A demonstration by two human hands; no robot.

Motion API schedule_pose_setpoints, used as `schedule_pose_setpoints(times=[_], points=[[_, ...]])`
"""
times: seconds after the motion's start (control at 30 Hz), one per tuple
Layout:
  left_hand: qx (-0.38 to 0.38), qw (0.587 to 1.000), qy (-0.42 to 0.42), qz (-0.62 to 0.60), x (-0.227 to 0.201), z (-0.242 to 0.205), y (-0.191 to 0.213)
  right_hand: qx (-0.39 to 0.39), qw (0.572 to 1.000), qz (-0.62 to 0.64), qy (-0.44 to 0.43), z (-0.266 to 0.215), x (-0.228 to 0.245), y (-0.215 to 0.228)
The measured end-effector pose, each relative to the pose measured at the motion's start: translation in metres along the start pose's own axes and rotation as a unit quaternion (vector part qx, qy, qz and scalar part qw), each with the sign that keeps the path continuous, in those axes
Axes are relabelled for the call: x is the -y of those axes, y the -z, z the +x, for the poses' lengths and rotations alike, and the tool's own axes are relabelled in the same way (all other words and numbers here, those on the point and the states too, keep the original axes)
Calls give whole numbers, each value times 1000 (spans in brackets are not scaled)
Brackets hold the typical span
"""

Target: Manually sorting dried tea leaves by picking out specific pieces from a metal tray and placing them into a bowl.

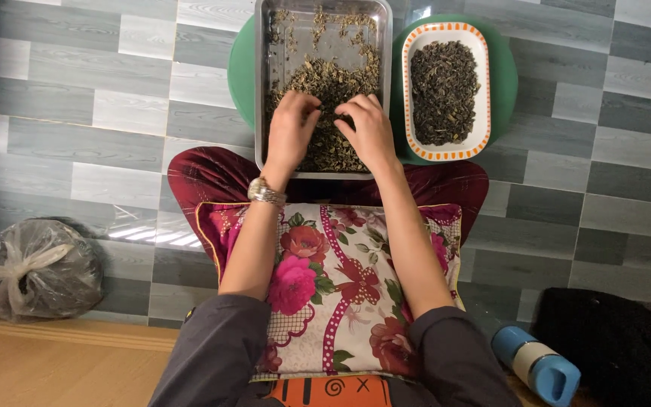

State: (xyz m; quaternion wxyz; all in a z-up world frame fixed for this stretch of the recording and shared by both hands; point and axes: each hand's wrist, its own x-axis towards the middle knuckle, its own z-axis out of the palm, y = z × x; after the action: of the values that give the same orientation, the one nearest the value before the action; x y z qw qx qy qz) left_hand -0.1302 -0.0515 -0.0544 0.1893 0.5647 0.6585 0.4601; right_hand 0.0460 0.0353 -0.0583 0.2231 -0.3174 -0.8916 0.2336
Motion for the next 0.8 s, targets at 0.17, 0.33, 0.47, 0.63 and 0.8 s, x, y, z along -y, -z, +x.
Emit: schedule_pose_setpoints(times=[0.17, 0.33, 0.47, 0.63, 0.8], points=[[73, 950, -24, 304, 20, -5, -42, 9, 1000, -16, -21, -5, -9, -12], [69, 942, -46, 326, 25, -6, -44, -11, 999, 22, -21, -5, -8, -9], [54, 971, -16, 233, 21, -7, -38, -32, 995, 88, -42, -4, -7, -5], [41, 990, 12, 133, -3, -3, -22, -48, 978, 185, -83, -5, -1, 11], [25, 999, 33, -13, -5, -2, -21, -57, 956, 270, -96, -5, -9, 4]])
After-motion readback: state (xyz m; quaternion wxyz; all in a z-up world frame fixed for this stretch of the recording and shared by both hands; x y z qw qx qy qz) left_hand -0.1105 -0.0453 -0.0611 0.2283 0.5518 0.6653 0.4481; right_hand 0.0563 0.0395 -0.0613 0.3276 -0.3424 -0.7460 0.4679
